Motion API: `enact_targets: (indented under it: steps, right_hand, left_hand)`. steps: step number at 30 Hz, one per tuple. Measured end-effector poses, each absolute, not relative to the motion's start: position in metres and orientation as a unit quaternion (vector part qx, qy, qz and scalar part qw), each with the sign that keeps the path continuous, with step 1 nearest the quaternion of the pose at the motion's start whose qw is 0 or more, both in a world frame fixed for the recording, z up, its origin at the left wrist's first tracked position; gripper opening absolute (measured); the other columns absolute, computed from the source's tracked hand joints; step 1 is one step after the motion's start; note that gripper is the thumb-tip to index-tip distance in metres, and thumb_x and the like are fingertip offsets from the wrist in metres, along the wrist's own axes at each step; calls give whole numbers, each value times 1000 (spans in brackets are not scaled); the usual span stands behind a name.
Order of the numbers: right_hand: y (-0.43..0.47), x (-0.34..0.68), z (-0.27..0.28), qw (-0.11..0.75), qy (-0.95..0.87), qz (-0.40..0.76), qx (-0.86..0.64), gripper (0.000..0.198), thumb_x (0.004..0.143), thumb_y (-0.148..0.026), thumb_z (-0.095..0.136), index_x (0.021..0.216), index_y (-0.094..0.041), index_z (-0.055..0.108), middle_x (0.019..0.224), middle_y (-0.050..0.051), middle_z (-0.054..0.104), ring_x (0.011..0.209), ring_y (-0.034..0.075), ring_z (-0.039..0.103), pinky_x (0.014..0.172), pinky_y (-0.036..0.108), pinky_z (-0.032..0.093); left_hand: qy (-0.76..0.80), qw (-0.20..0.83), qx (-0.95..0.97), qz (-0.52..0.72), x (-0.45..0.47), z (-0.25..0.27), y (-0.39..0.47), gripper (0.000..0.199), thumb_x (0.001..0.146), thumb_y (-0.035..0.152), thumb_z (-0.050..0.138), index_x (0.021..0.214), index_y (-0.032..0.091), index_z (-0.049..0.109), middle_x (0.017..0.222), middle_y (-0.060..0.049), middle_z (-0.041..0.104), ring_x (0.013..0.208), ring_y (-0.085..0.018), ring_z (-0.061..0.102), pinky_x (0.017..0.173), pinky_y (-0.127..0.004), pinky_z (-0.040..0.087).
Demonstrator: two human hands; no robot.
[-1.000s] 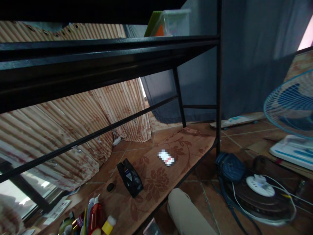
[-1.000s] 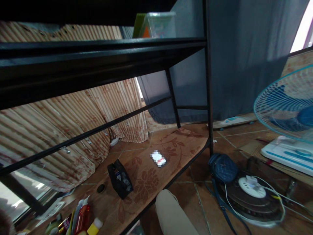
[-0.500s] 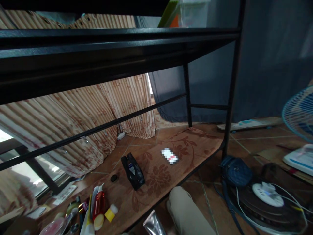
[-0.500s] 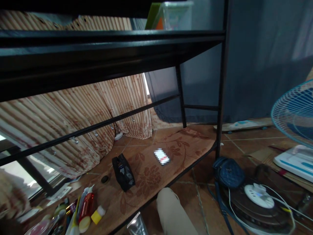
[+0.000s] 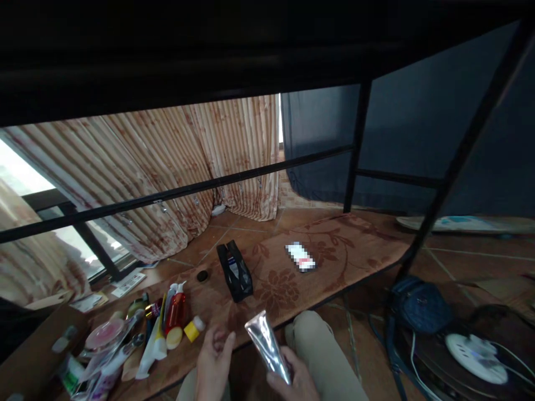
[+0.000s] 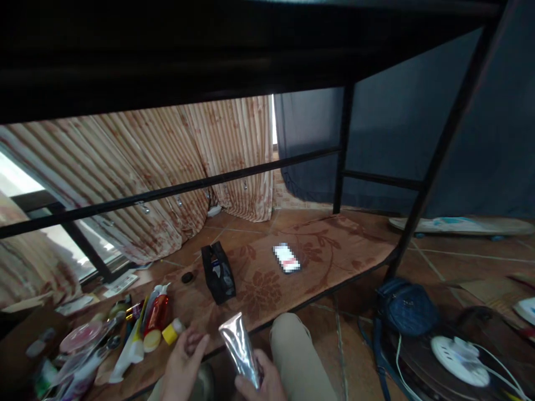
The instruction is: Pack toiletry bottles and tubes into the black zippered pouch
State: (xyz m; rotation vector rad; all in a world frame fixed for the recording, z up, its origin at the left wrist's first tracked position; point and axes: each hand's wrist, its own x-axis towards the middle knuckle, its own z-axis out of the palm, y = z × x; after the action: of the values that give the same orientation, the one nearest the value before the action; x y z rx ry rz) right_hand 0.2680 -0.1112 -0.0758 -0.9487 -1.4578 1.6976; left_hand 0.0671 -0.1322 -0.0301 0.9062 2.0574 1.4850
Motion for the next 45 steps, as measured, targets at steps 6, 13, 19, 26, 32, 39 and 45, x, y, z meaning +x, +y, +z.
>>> enact_targets:
  steps: [6,13,19,26,32,39,45]
  right_hand:
    - [-54,251,-53,436,-512,629,-390,47,75,-58,65,97,-17,59,68,-2,55,57,12,48,54,23,40]
    - [-10,231,-57,460,-422,644,-443,54,70,-61,68,97,-16,57,68,-2,60,51,10,54,46,21,41]
    - [-13,225,-60,441,-367,677,-460,52,67,-59,71,91,-16,57,63,-3,59,47,9,52,43,20,39]
    - [-16,225,-62,445,-361,686,-450,52,67,-59,72,93,-16,57,64,-4,60,46,8,53,43,18,39]
    - [-21,227,-64,448,-356,696,-433,51,63,-58,75,89,-17,60,63,-3,63,46,9,54,44,20,41]
    - [-27,230,-59,464,-341,705,-414,46,65,-48,76,98,-19,62,72,-3,65,54,10,58,46,20,42]
    - [-27,228,-62,477,-314,709,-414,53,66,-42,74,112,-22,56,83,-2,66,58,11,61,41,18,40]
  left_hand:
    - [784,120,426,436,60,-38,-70,58,76,60,56,111,14,53,93,-11,67,77,-26,67,74,-42,53]
    - [821,-7,452,348,55,-50,-37,35,88,50,47,97,16,52,81,-6,61,72,-22,63,62,-31,46]
    - [821,-34,472,320,48,-51,-25,19,93,32,42,86,18,53,87,-9,58,77,-22,60,66,-31,41]
    - [790,-26,509,340,50,-53,-51,24,94,26,38,75,20,50,79,-8,57,76,-22,59,68,-31,43]
    - [756,18,522,394,69,-60,-97,25,94,34,39,87,19,58,85,-7,63,82,-20,62,75,-30,47]
    - [749,122,412,505,79,-51,-101,34,91,44,44,100,16,61,91,-9,68,86,-22,65,79,-33,50]
    - [752,143,393,509,82,-53,-100,40,91,48,41,103,16,60,93,-9,68,87,-23,65,82,-36,50]
